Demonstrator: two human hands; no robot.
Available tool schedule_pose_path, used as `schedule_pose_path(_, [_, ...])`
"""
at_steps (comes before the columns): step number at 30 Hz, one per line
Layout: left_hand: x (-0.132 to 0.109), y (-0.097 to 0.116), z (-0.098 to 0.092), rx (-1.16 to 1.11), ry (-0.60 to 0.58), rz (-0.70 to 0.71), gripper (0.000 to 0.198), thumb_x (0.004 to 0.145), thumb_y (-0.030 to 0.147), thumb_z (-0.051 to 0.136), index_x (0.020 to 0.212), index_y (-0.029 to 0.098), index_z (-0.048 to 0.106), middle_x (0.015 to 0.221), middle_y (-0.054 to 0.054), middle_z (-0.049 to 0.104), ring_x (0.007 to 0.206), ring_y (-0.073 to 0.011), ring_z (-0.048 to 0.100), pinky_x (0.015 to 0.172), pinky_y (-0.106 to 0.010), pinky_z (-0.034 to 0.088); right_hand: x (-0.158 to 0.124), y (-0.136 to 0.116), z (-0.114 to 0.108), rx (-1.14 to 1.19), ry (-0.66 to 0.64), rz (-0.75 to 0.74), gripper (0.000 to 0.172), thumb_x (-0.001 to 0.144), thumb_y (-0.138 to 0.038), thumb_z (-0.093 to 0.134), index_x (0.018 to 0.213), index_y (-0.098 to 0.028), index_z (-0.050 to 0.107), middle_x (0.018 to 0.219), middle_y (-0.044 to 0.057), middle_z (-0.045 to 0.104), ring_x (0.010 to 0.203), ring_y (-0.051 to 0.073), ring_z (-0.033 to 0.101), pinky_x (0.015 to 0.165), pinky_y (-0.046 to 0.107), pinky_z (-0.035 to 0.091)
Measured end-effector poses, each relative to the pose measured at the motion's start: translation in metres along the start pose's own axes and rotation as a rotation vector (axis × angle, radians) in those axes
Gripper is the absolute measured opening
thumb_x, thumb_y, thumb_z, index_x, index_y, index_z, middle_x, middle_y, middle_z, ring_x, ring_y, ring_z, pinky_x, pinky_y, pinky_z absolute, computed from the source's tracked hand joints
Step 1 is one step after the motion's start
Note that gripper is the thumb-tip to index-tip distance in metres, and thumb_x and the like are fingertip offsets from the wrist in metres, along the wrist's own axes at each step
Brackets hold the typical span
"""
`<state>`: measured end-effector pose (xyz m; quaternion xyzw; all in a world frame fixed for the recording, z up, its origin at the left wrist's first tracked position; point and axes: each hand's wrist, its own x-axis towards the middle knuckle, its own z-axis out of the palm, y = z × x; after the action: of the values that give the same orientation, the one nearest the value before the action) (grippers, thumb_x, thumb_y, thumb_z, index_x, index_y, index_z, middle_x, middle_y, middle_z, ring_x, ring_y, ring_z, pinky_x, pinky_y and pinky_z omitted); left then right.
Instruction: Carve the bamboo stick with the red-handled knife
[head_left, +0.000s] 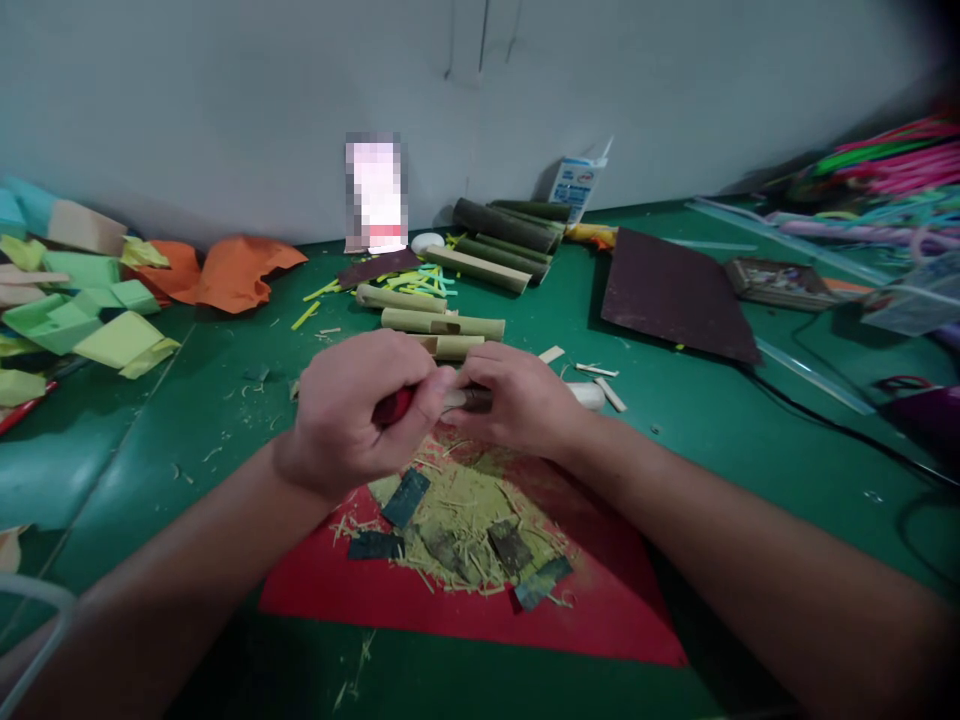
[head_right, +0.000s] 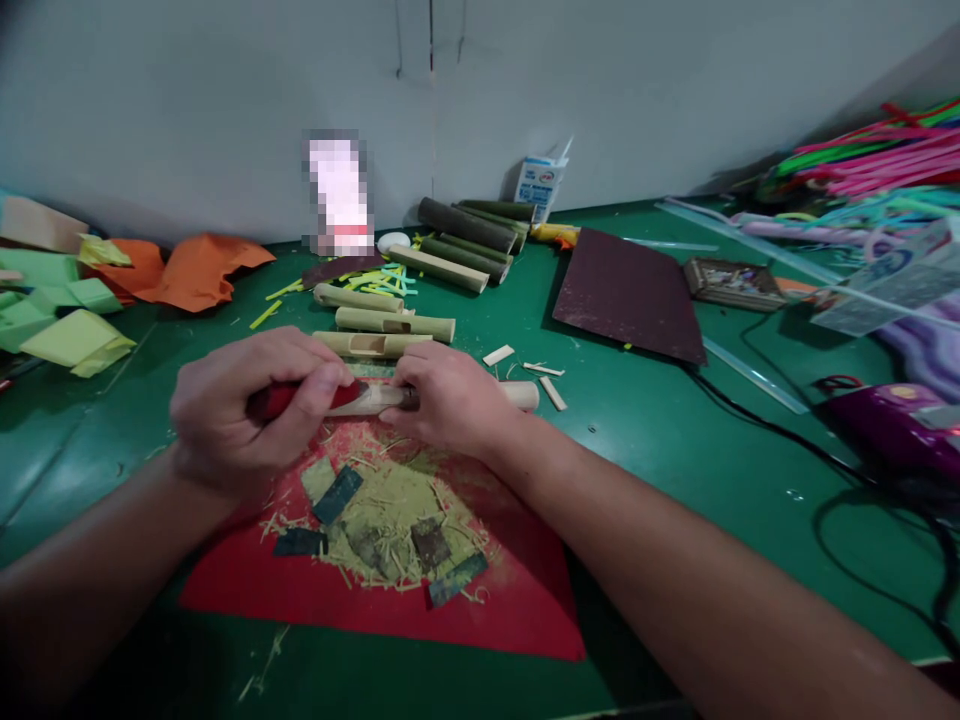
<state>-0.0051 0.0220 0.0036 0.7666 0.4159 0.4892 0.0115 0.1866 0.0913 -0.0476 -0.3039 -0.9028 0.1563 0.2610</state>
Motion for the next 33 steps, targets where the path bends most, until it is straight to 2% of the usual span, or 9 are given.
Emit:
schedule_pose_path(3, [-0.002, -0.008, -0.004, -0.024, 0.042, -0.011, 0.014, 0.090, 0.023, 0.063, 0.076, 0.025, 0.064, 0.076, 0.000, 0.071, 0.070, -0.0159, 0.067, 0.066, -0.032, 0.052, 0.000, 0.000, 0.000, -0.013, -0.018, 0.011, 0.021, 0.074, -0.030, 0.078, 0.083, -0.017, 0.065, 0.081, 0.002, 0.060, 0.076, 0.016, 0.052, 0.065, 0.027, 0.034])
schedule_pose_path(7, [0.001, -0.032, -0.010, -0.087, 0.134, -0.227, 0.024, 0.094, 0.032, 0.060, 0.072, 0.025, 0.065, 0.073, 0.000, 0.073, 0.065, -0.0156, 0.064, 0.065, -0.033, 0.051, 0.000, -0.001, -0.001, -0.066, -0.047, 0.009, 0.023, 0.075, -0.033, 0.077, 0.083, -0.016, 0.066, 0.083, 0.004, 0.060, 0.078, 0.017, 0.053, 0.066, 0.028, 0.035])
schedule_pose_path(9, [0.003, -0.047, -0.013, -0.182, 0.065, -0.348, 0.026, 0.092, 0.036, 0.062, 0.070, 0.025, 0.066, 0.073, -0.001, 0.075, 0.065, -0.0166, 0.066, 0.066, -0.033, 0.052, 0.000, -0.001, -0.002, -0.088, -0.056, 0.017, 0.024, 0.075, -0.034, 0.077, 0.086, -0.016, 0.067, 0.083, 0.005, 0.061, 0.080, 0.018, 0.054, 0.068, 0.029, 0.036])
schedule_pose_path(14, [0.011, -0.078, -0.025, -0.441, -0.206, -0.623, 0.019, 0.081, 0.039, 0.073, 0.075, 0.021, 0.076, 0.085, -0.009, 0.078, 0.078, -0.0198, 0.071, 0.075, -0.031, 0.056, 0.001, -0.002, -0.003, -0.119, -0.069, 0.028, 0.019, 0.075, -0.030, 0.074, 0.086, -0.017, 0.067, 0.085, 0.005, 0.062, 0.082, 0.019, 0.055, 0.069, 0.029, 0.038])
schedule_pose_path(20, [0.019, -0.086, -0.041, -0.384, -0.484, -0.732, 0.025, 0.076, 0.043, 0.076, 0.087, 0.022, 0.082, 0.089, -0.010, 0.078, 0.079, -0.0229, 0.073, 0.068, -0.028, 0.056, 0.000, -0.002, -0.002, -0.117, -0.056, 0.011, 0.018, 0.076, -0.031, 0.074, 0.085, -0.017, 0.066, 0.084, 0.005, 0.062, 0.080, 0.019, 0.054, 0.067, 0.029, 0.036])
schedule_pose_path(25, [0.020, -0.090, -0.045, -0.394, -0.562, -0.828, 0.037, 0.070, 0.052, 0.079, 0.088, 0.020, 0.082, 0.093, -0.011, 0.079, 0.082, -0.0253, 0.074, 0.067, -0.027, 0.056, 0.000, -0.002, -0.003, -0.105, -0.056, 0.004, 0.023, 0.078, -0.036, 0.075, 0.088, -0.017, 0.067, 0.085, 0.006, 0.063, 0.082, 0.020, 0.056, 0.068, 0.029, 0.037])
schedule_pose_path(33, [0.016, -0.097, -0.044, -0.502, -0.600, -0.936, 0.034, 0.071, 0.047, 0.080, 0.091, 0.020, 0.081, 0.095, -0.013, 0.078, 0.077, -0.0235, 0.073, 0.063, -0.027, 0.057, 0.000, -0.002, -0.004, -0.118, -0.075, 0.020, 0.024, 0.078, -0.035, 0.076, 0.090, -0.016, 0.069, 0.088, 0.007, 0.065, 0.085, 0.021, 0.057, 0.070, 0.030, 0.039])
